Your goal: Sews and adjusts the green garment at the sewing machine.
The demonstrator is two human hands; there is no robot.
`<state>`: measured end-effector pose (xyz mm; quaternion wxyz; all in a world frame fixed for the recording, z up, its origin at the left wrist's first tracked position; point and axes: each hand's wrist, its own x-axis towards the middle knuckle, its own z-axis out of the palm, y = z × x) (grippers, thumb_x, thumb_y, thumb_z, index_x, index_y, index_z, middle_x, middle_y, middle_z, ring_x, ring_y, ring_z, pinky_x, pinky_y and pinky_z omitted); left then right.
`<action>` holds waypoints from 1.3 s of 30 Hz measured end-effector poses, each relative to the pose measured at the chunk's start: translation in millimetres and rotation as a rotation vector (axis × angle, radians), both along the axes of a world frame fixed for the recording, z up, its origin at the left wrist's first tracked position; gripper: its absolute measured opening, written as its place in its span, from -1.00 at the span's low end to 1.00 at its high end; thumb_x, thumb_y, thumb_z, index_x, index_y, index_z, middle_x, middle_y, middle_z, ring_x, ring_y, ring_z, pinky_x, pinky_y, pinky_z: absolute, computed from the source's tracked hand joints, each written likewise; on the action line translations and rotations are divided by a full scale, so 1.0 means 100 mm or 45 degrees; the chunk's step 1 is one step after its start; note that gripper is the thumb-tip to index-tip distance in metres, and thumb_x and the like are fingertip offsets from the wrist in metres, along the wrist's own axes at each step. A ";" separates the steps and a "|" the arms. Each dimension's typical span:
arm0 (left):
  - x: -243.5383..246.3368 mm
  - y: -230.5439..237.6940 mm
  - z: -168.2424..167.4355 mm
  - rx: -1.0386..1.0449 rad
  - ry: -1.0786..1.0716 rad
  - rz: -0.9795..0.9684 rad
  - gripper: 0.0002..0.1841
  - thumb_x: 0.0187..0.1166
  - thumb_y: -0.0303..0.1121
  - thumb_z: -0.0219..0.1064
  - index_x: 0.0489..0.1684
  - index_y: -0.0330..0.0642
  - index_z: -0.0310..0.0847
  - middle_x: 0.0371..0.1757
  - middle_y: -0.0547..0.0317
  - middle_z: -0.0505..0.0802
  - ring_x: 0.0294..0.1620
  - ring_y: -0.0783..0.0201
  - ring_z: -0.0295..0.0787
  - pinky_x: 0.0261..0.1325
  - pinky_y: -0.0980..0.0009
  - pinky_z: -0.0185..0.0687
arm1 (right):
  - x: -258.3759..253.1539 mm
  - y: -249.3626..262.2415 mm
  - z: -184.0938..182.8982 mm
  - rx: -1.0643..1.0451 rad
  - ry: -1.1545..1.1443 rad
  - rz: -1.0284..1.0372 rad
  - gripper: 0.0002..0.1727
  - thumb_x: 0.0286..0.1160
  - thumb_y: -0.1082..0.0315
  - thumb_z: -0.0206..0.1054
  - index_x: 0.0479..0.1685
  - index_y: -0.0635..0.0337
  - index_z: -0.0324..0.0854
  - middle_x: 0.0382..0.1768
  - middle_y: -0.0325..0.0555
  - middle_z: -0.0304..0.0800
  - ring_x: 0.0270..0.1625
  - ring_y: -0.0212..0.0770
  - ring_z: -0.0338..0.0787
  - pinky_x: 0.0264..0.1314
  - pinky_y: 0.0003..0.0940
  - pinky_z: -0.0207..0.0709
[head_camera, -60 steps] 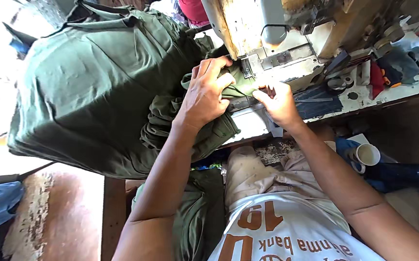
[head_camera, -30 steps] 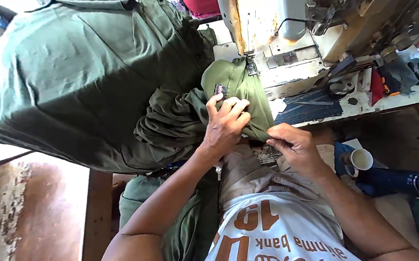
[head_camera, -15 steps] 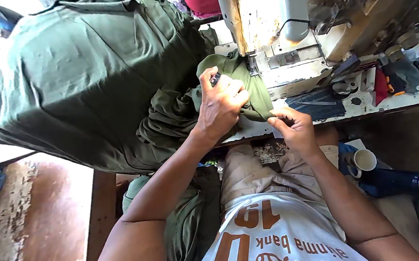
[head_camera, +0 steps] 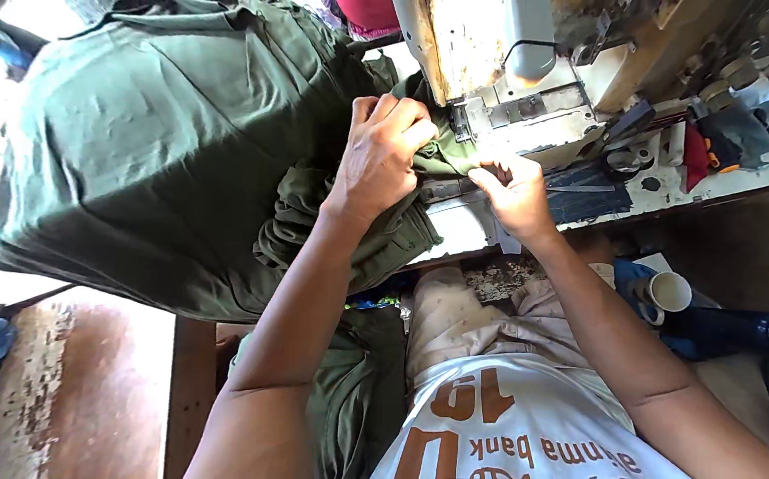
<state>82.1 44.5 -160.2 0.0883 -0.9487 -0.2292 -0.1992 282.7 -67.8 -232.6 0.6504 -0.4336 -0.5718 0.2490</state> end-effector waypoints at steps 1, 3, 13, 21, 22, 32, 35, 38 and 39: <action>-0.04 -0.01 0.08 -0.081 0.064 0.008 -0.60 0.37 -0.24 0.30 0.22 0.04 0.72 0.31 0.03 0.72 0.32 -0.15 0.57 0.37 -0.23 0.30 | 0.01 0.03 -0.01 0.020 -0.007 0.006 -0.82 0.51 0.60 0.36 0.01 0.42 0.76 -0.01 0.04 0.88 0.01 -0.25 0.87 0.13 -0.35 0.78; -0.16 -0.01 0.24 -0.217 0.197 0.125 -0.36 0.44 0.36 0.29 0.32 0.14 0.66 0.37 0.03 0.68 0.37 -0.19 0.53 0.29 -0.29 0.34 | 0.04 0.08 -0.02 0.033 -0.045 0.016 -0.84 0.52 0.60 0.36 -0.01 0.41 0.75 -0.01 0.03 0.87 0.03 -0.25 0.86 0.14 -0.34 0.78; -0.69 -0.30 0.70 -0.342 0.067 -0.118 -0.70 0.42 0.00 0.46 -0.39 -0.05 0.73 0.62 -0.01 0.54 0.64 -0.17 0.35 0.57 -0.27 0.21 | 0.22 0.02 0.16 -0.065 -0.335 0.208 -0.84 0.61 0.49 0.32 0.00 0.30 0.77 -0.06 -0.06 0.84 -0.10 -0.33 0.82 0.04 -0.38 0.75; -0.33 -1.04 0.18 -0.688 -0.168 -0.595 -0.93 0.30 -0.32 0.43 -0.39 -0.05 0.74 -0.43 0.35 0.80 -0.34 0.41 0.75 -0.29 0.37 0.70 | 0.14 -0.88 0.25 -0.018 -0.559 0.424 -0.86 0.58 0.48 0.39 -0.01 0.26 0.81 0.06 -0.11 0.86 0.19 -0.27 0.83 0.33 -0.31 0.75; -0.28 -1.04 0.08 -0.733 -0.218 -0.610 -0.91 0.32 -0.31 0.46 -0.34 -0.06 0.75 -0.45 0.36 0.80 -0.39 0.46 0.74 -0.36 0.43 0.66 | 0.13 -0.93 0.19 0.003 -0.527 0.382 -0.85 0.59 0.48 0.39 -0.01 0.27 0.82 0.07 -0.10 0.87 0.22 -0.25 0.83 0.36 -0.28 0.75; -0.10 -0.80 -0.44 0.018 -0.019 0.069 -0.81 0.52 -0.42 0.27 -0.16 0.06 0.83 0.69 0.08 0.55 0.76 -0.19 0.27 0.73 -0.50 -0.28 | 0.14 -1.13 0.03 -0.035 -0.413 0.161 -0.86 0.56 0.47 0.44 -0.03 0.32 0.81 0.07 -0.06 0.86 0.15 -0.27 0.86 0.22 -0.33 0.81; -0.16 -0.94 -0.27 -0.049 0.049 0.098 -0.87 0.52 -0.35 0.29 -0.30 -0.05 0.78 0.63 0.10 0.60 0.74 -0.13 0.33 0.75 -0.49 -0.28 | 0.14 -1.17 0.01 -0.055 -0.371 0.162 -0.88 0.54 0.49 0.44 -0.05 0.31 0.81 0.06 -0.07 0.86 0.10 -0.28 0.86 0.18 -0.35 0.82; -0.18 -1.02 -0.18 -0.053 0.063 0.124 -0.92 0.44 -0.36 0.36 -0.28 -0.04 0.79 0.61 0.07 0.62 0.70 -0.15 0.38 0.74 -0.50 -0.27 | 0.15 -1.19 -0.02 -0.079 -0.312 0.153 -0.88 0.53 0.50 0.45 -0.05 0.31 0.80 0.05 -0.08 0.86 0.07 -0.28 0.87 0.14 -0.36 0.83; -0.18 -1.02 -0.18 -0.042 0.056 0.136 -0.91 0.43 -0.36 0.37 -0.26 -0.03 0.79 0.61 0.07 0.62 0.69 -0.15 0.39 0.74 -0.50 -0.26 | 0.15 -1.18 -0.02 -0.085 -0.297 0.147 -0.88 0.54 0.50 0.44 -0.05 0.31 0.80 0.05 -0.08 0.86 0.07 -0.28 0.87 0.14 -0.35 0.83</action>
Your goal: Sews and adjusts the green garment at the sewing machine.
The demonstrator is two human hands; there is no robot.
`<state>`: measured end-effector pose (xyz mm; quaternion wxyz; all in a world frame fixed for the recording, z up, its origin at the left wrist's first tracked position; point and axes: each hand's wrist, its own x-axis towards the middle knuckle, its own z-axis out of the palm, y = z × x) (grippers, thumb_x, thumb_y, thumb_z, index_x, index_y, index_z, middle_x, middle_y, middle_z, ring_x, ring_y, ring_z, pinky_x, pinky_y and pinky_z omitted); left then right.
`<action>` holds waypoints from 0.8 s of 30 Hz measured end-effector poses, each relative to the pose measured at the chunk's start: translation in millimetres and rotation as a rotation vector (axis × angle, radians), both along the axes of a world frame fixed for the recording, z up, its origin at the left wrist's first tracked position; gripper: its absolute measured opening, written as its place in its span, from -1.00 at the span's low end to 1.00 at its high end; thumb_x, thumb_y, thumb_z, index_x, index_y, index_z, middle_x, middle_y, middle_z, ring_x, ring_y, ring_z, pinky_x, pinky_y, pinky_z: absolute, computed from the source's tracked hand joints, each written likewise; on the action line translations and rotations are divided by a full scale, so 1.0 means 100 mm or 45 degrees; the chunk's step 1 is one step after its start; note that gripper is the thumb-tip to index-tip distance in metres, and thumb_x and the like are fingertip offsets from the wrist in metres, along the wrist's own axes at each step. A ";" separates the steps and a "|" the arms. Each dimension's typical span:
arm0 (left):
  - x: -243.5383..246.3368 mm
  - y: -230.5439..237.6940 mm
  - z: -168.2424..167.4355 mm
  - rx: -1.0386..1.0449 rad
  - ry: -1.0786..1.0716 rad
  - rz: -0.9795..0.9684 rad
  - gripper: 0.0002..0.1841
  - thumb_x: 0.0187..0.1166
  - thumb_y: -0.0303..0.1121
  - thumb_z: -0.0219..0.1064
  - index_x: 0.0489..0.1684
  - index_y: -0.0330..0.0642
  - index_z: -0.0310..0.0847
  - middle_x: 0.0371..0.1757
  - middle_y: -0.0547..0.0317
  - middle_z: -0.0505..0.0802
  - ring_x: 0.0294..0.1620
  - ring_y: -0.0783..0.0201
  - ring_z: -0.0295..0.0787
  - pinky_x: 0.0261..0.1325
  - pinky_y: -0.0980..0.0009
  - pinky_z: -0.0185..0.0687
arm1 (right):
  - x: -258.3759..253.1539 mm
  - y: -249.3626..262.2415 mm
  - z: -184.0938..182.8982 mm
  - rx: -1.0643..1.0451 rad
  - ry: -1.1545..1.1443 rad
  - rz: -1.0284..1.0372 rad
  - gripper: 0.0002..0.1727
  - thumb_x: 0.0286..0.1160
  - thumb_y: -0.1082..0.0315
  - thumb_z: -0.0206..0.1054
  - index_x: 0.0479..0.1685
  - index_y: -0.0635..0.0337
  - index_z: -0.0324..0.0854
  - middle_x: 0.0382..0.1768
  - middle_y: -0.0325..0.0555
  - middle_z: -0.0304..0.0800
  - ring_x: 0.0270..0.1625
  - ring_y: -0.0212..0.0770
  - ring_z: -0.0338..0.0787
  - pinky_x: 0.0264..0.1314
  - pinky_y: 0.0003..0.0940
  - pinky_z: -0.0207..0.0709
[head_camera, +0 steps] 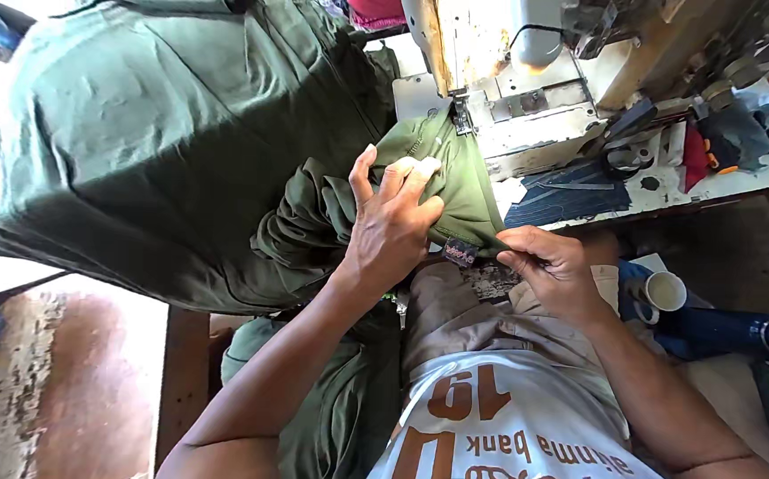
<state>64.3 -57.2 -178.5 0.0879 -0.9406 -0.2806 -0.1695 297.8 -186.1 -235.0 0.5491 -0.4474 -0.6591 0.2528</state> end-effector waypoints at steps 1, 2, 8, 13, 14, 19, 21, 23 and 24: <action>0.01 0.02 -0.01 0.015 -0.013 0.005 -0.90 0.44 -0.35 0.36 -0.23 -0.03 0.79 0.60 0.06 0.62 0.68 -0.14 0.40 0.73 -0.50 -0.26 | 0.00 0.02 -0.01 -0.003 0.009 -0.011 -0.88 0.54 0.50 0.43 -0.05 0.31 0.80 0.04 -0.08 0.87 0.07 -0.28 0.87 0.14 -0.36 0.82; 0.02 0.05 -0.03 0.033 -0.033 0.008 -0.89 0.46 -0.33 0.34 -0.22 -0.03 0.80 0.58 0.05 0.64 0.67 -0.14 0.42 0.73 -0.51 -0.25 | 0.00 0.04 -0.01 -0.008 0.014 -0.026 -0.88 0.55 0.50 0.43 -0.06 0.32 0.80 0.03 -0.08 0.87 0.06 -0.29 0.86 0.12 -0.37 0.82; 0.10 0.35 -0.04 0.117 -0.091 0.035 -0.84 0.57 -0.42 0.22 -0.21 -0.06 0.76 0.51 0.10 0.70 0.63 -0.08 0.47 0.73 -0.47 -0.23 | -0.02 0.31 -0.01 -0.065 0.040 -0.116 -0.88 0.58 0.44 0.41 -0.08 0.27 0.82 -0.09 -0.14 0.87 -0.14 -0.38 0.83 -0.10 -0.45 0.78; 0.16 0.65 0.04 0.147 -0.110 0.023 -0.82 0.55 -0.45 0.20 -0.22 -0.07 0.76 0.52 0.14 0.69 0.61 -0.05 0.48 0.72 -0.46 -0.24 | -0.04 0.56 -0.01 -0.139 0.061 -0.198 -0.89 0.63 0.37 0.39 -0.09 0.18 0.81 -0.24 -0.20 0.80 -0.40 -0.40 0.69 -0.39 -0.49 0.63; 0.16 0.69 0.05 0.152 -0.109 0.025 -0.82 0.55 -0.46 0.19 -0.23 -0.08 0.75 0.51 0.13 0.69 0.61 -0.06 0.49 0.72 -0.46 -0.23 | -0.05 0.64 -0.02 -0.134 0.097 -0.206 -0.88 0.62 0.38 0.39 -0.09 0.19 0.82 -0.25 -0.20 0.82 -0.39 -0.41 0.69 -0.36 -0.48 0.62; 0.11 0.74 0.13 0.068 -0.142 0.079 -0.78 0.40 -0.37 0.30 -0.07 0.02 0.77 0.63 0.11 0.59 0.67 -0.09 0.41 0.74 -0.36 -0.11 | -0.09 0.95 -0.02 -0.058 0.199 -0.199 -0.87 0.59 0.41 0.39 -0.06 0.26 0.80 -0.27 -0.17 0.84 -0.40 -0.43 0.69 -0.31 -0.51 0.62; 0.03 0.70 0.17 -0.123 -0.160 0.121 -0.64 0.31 -0.26 0.42 0.13 0.18 0.77 0.78 0.17 0.40 0.75 -0.05 0.28 0.70 -0.24 0.11 | -0.09 1.00 0.00 -0.015 0.190 -0.187 -0.87 0.59 0.45 0.38 -0.05 0.28 0.79 -0.18 -0.13 0.85 -0.33 -0.41 0.74 -0.23 -0.49 0.67; -0.04 0.66 0.17 -0.331 -0.163 0.165 -0.48 0.23 -0.28 0.50 0.30 0.23 0.68 0.88 0.20 0.19 0.81 -0.02 0.17 0.61 -0.15 0.35 | -0.10 1.02 -0.01 0.022 0.169 -0.183 -0.87 0.59 0.47 0.38 -0.04 0.30 0.78 -0.10 -0.08 0.86 -0.24 -0.38 0.79 -0.13 -0.46 0.73; -0.07 0.65 0.15 -0.395 -0.185 0.163 -0.43 0.22 -0.32 0.51 0.35 0.20 0.67 0.89 0.17 0.14 0.81 -0.01 0.18 0.62 -0.10 0.42 | -0.10 1.03 0.00 0.035 0.147 -0.187 -0.87 0.59 0.47 0.38 -0.04 0.30 0.78 -0.09 -0.07 0.85 -0.23 -0.38 0.79 -0.11 -0.46 0.73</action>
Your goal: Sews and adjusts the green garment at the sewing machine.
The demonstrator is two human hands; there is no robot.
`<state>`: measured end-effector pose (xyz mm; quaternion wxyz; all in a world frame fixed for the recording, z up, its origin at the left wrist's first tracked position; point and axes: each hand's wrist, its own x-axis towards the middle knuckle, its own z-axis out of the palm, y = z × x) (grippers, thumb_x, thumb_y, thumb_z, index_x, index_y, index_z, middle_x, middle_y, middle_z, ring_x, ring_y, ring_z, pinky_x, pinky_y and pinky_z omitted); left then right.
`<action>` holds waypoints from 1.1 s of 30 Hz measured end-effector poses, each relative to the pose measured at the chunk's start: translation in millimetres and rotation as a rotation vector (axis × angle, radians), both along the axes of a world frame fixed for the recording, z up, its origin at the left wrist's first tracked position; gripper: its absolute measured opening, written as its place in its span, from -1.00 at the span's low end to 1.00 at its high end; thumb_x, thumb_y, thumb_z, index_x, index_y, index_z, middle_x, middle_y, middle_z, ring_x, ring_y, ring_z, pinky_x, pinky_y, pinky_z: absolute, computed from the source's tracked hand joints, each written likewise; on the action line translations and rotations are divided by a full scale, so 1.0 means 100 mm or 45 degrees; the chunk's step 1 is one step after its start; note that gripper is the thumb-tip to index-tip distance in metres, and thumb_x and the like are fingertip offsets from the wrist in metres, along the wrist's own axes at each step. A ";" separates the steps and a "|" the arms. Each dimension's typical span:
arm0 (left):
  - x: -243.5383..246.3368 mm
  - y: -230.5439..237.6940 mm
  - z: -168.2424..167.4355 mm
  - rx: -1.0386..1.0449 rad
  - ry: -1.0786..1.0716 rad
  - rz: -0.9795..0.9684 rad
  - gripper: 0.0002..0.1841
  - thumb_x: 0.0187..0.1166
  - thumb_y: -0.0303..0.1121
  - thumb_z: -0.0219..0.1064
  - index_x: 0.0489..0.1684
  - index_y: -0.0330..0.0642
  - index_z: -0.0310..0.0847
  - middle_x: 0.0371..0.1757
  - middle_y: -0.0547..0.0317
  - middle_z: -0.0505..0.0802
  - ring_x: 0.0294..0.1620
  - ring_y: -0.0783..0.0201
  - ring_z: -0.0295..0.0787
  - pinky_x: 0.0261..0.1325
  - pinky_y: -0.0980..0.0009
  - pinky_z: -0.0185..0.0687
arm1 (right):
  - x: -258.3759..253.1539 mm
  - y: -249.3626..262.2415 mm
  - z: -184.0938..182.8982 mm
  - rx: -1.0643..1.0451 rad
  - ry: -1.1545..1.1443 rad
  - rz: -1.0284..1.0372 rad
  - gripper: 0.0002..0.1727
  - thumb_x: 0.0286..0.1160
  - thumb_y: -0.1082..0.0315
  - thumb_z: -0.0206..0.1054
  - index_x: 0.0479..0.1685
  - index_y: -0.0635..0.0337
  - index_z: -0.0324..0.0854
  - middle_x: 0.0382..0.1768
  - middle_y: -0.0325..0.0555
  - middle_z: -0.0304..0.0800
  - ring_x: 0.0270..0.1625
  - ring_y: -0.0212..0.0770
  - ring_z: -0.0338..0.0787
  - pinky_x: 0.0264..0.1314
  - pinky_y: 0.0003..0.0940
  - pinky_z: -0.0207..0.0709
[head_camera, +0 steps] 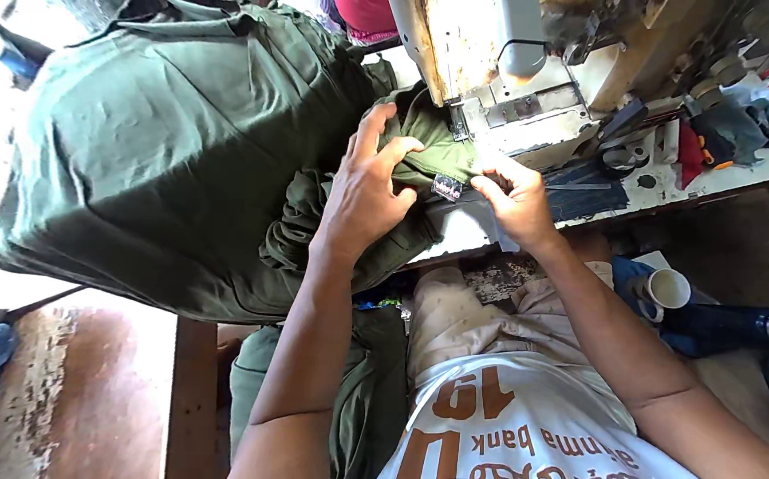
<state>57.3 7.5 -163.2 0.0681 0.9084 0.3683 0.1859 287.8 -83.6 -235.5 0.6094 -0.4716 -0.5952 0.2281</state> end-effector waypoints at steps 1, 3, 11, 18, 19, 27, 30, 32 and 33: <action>-0.02 -0.02 -0.03 -0.036 -0.035 -0.005 -0.42 0.23 -0.36 0.52 0.37 0.17 0.67 0.90 0.14 0.14 0.80 0.01 0.22 0.63 -0.03 0.46 | 0.00 0.00 0.00 0.008 -0.036 -0.006 -0.88 0.59 0.47 0.37 -0.05 0.29 0.78 -0.07 -0.07 0.84 -0.22 -0.38 0.78 -0.10 -0.47 0.72; -0.03 -0.04 -0.12 -0.047 -0.085 -0.025 -0.42 0.26 -0.43 0.52 0.38 0.14 0.68 0.88 0.11 0.18 0.78 0.02 0.28 0.65 0.02 0.47 | 0.00 -0.03 -0.02 0.015 -0.146 -0.027 -0.88 0.60 0.46 0.36 -0.06 0.26 0.78 -0.07 -0.10 0.83 -0.23 -0.40 0.76 -0.11 -0.49 0.70; 0.08 -0.08 -0.19 0.174 -0.098 0.004 -0.56 0.47 -0.45 0.20 0.23 0.23 0.79 0.85 0.25 0.30 0.68 0.05 0.41 0.52 -0.02 0.50 | 0.03 -0.17 0.04 -0.007 -0.215 0.029 -0.85 0.58 0.55 0.33 -0.02 0.26 0.79 -0.03 -0.10 0.84 -0.15 -0.38 0.79 -0.05 -0.48 0.73; 0.13 -0.05 -0.21 0.223 -0.125 0.045 -0.66 0.44 -0.42 0.24 0.07 0.14 0.83 0.81 0.25 0.39 0.62 0.05 0.49 0.45 0.00 0.54 | 0.01 -0.16 0.04 -0.061 -0.088 0.019 -0.86 0.59 0.52 0.34 -0.02 0.25 0.79 -0.05 -0.13 0.85 -0.22 -0.40 0.78 -0.14 -0.49 0.72; 0.13 -0.04 -0.22 0.226 -0.125 0.051 -0.66 0.42 -0.42 0.25 0.06 0.13 0.83 0.80 0.26 0.39 0.62 0.05 0.49 0.44 -0.01 0.55 | 0.01 -0.14 0.04 -0.058 -0.073 0.020 -0.86 0.60 0.52 0.34 -0.02 0.26 0.78 -0.05 -0.12 0.85 -0.21 -0.39 0.79 -0.13 -0.49 0.73; 0.17 0.12 -0.22 0.315 -0.126 0.128 -0.69 0.28 -0.50 0.30 -0.05 0.04 0.77 0.76 0.23 0.45 0.48 0.05 0.61 0.28 -0.01 0.60 | -0.02 0.01 0.02 -0.009 0.053 0.075 -0.87 0.59 0.56 0.32 -0.05 0.32 0.75 0.03 -0.02 0.83 -0.14 -0.33 0.80 -0.08 -0.46 0.73; 0.19 0.20 -0.26 0.342 -0.167 0.103 -0.63 0.39 -0.58 0.19 -0.04 0.10 0.82 0.73 0.24 0.50 0.46 0.02 0.60 0.30 -0.02 0.56 | -0.06 -0.01 0.02 -0.004 0.057 0.056 -0.88 0.58 0.58 0.32 -0.05 0.34 0.74 0.02 -0.02 0.83 -0.15 -0.33 0.80 -0.10 -0.46 0.74; 0.22 0.26 -0.29 0.349 -0.181 0.114 -0.59 0.40 -0.60 0.15 -0.04 0.14 0.83 0.70 0.27 0.53 0.49 0.03 0.58 0.31 -0.03 0.53 | -0.08 -0.01 0.03 -0.006 0.078 0.058 -0.87 0.57 0.59 0.32 -0.04 0.36 0.73 0.00 -0.01 0.84 -0.14 -0.31 0.82 -0.07 -0.44 0.76; 0.23 0.28 -0.30 0.343 -0.185 0.120 -0.58 0.40 -0.60 0.15 -0.05 0.15 0.83 0.70 0.27 0.54 0.50 0.03 0.57 0.32 -0.03 0.52 | -0.08 -0.01 0.03 -0.006 0.087 0.057 -0.87 0.56 0.59 0.33 -0.03 0.37 0.74 -0.01 -0.01 0.84 -0.14 -0.31 0.83 -0.07 -0.43 0.77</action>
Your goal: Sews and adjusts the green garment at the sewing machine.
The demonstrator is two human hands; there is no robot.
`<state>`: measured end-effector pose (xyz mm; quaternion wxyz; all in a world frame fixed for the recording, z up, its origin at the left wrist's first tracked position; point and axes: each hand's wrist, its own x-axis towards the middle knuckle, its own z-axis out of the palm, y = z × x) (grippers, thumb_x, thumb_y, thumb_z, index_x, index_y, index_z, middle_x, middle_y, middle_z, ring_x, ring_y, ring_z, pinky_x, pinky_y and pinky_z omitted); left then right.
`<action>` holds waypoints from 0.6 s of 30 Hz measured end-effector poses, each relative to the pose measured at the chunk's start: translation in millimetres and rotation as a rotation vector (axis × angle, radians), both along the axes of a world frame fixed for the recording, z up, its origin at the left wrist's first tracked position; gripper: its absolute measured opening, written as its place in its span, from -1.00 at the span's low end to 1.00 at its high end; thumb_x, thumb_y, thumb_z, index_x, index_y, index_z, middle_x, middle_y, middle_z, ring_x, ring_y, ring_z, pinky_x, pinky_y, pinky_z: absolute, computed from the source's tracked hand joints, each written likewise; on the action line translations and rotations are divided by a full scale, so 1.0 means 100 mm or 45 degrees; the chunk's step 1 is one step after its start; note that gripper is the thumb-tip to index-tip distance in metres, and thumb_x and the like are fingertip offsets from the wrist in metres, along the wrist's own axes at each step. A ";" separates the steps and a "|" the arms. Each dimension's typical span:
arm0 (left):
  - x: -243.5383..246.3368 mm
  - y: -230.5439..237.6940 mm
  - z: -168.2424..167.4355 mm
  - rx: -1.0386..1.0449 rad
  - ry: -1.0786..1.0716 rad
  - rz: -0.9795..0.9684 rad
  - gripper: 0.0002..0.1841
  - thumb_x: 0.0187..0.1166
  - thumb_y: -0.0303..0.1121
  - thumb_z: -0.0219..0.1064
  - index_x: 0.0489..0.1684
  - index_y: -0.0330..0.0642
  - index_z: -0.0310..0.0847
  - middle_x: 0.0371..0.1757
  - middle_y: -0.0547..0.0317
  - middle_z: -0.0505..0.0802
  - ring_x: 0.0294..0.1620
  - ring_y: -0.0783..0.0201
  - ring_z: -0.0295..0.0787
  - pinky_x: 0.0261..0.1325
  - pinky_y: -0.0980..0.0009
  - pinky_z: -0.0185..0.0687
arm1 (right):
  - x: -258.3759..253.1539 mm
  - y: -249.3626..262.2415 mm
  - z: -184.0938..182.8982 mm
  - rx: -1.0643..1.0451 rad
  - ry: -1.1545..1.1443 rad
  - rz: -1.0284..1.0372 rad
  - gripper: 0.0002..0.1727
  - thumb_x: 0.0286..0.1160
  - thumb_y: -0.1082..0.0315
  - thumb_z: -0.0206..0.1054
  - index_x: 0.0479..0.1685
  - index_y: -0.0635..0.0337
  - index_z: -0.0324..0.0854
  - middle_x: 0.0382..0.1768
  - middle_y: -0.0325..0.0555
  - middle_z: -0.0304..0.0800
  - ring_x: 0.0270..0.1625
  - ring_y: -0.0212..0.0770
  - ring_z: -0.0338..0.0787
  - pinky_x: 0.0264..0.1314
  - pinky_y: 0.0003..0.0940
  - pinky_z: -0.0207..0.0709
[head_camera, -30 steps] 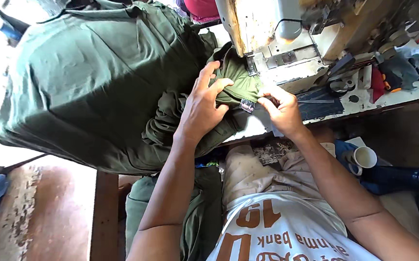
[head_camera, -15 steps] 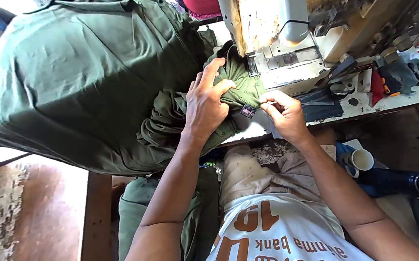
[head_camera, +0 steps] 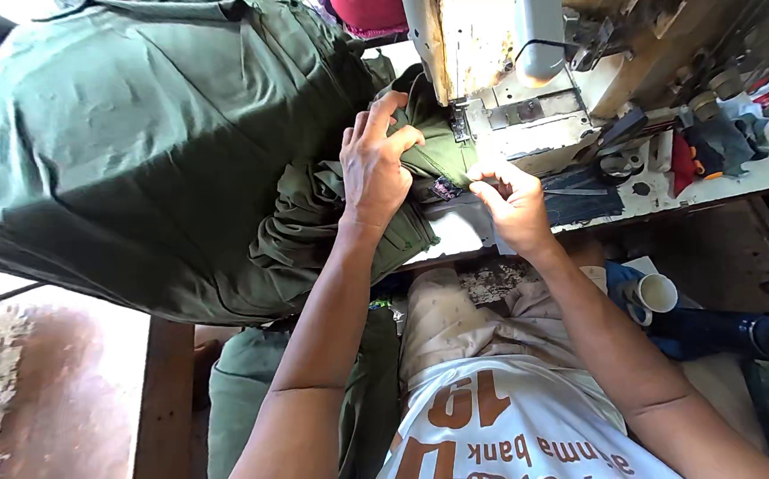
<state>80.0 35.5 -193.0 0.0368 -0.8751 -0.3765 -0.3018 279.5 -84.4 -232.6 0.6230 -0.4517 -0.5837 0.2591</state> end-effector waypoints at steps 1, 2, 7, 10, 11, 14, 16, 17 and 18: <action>0.01 0.02 0.00 -0.006 0.001 0.006 -0.58 0.39 -0.61 0.15 -0.05 0.15 0.83 0.70 0.27 0.54 0.51 0.02 0.56 0.32 -0.04 0.51 | -0.01 0.00 0.00 0.001 0.007 -0.001 -0.87 0.56 0.59 0.33 -0.03 0.37 0.74 -0.01 -0.01 0.85 -0.15 -0.30 0.83 -0.07 -0.42 0.77; 0.01 0.03 0.00 -0.011 0.007 0.014 -0.58 0.38 -0.61 0.15 -0.06 0.15 0.82 0.70 0.28 0.53 0.52 0.03 0.56 0.32 -0.05 0.51 | -0.01 0.00 0.01 0.003 0.009 0.000 -0.86 0.56 0.59 0.33 -0.03 0.37 0.74 -0.01 0.00 0.86 -0.15 -0.30 0.83 -0.07 -0.42 0.77; 0.02 0.06 -0.03 -0.021 0.003 0.016 -0.60 0.37 -0.61 0.16 -0.06 0.12 0.80 0.67 0.28 0.56 0.51 0.04 0.55 0.32 -0.03 0.50 | -0.01 0.00 0.01 0.011 0.004 -0.006 -0.85 0.54 0.61 0.34 -0.01 0.39 0.74 0.00 0.01 0.86 -0.13 -0.31 0.85 -0.06 -0.43 0.79; 0.02 0.06 -0.05 -0.025 -0.004 0.020 -0.60 0.35 -0.61 0.18 -0.05 0.12 0.80 0.64 0.30 0.59 0.53 0.04 0.54 0.34 -0.02 0.50 | 0.01 0.06 0.00 0.043 0.006 -0.012 -0.86 0.53 0.62 0.33 -0.04 0.39 0.74 -0.01 0.02 0.86 -0.11 -0.28 0.84 -0.05 -0.42 0.76; 0.02 0.06 -0.05 -0.029 -0.006 0.019 -0.59 0.35 -0.61 0.18 -0.04 0.12 0.80 0.64 0.30 0.59 0.53 0.04 0.54 0.36 -0.02 0.49 | 0.01 0.09 -0.01 0.062 0.010 -0.012 -0.86 0.53 0.63 0.33 -0.04 0.40 0.74 0.00 0.03 0.86 -0.07 -0.26 0.84 -0.01 -0.40 0.77; 0.01 0.05 -0.06 -0.023 -0.010 0.013 -0.56 0.38 -0.63 0.15 -0.01 0.13 0.81 0.65 0.32 0.58 0.54 0.06 0.53 0.37 0.00 0.48 | 0.00 0.16 -0.03 0.108 0.021 -0.025 -0.84 0.52 0.65 0.31 -0.04 0.40 0.74 0.02 0.04 0.85 0.05 -0.23 0.84 0.11 -0.36 0.76; 0.01 0.03 -0.07 -0.025 -0.031 0.006 -0.54 0.37 -0.63 0.15 0.04 0.13 0.81 0.66 0.31 0.58 0.53 0.06 0.53 0.37 0.00 0.48 | 0.00 0.20 -0.04 0.139 0.030 -0.017 -0.83 0.52 0.67 0.29 -0.03 0.42 0.72 0.03 0.07 0.85 0.13 -0.18 0.84 0.20 -0.31 0.76; 0.00 0.01 -0.07 -0.031 -0.046 -0.002 -0.53 0.34 -0.62 0.17 0.06 0.14 0.81 0.67 0.30 0.56 0.54 0.06 0.52 0.38 -0.01 0.47 | 0.00 0.22 -0.04 0.145 0.035 -0.022 -0.83 0.52 0.67 0.29 -0.03 0.42 0.72 0.04 0.08 0.85 0.13 -0.17 0.84 0.20 -0.30 0.76; -0.02 -0.01 -0.08 -0.039 -0.061 -0.015 -0.51 0.29 -0.60 0.20 0.09 0.16 0.81 0.70 0.30 0.54 0.56 0.06 0.50 0.39 -0.01 0.46 | 0.00 0.23 -0.04 0.144 0.036 -0.030 -0.83 0.52 0.67 0.29 -0.02 0.42 0.72 0.04 0.08 0.85 0.12 -0.18 0.85 0.19 -0.31 0.77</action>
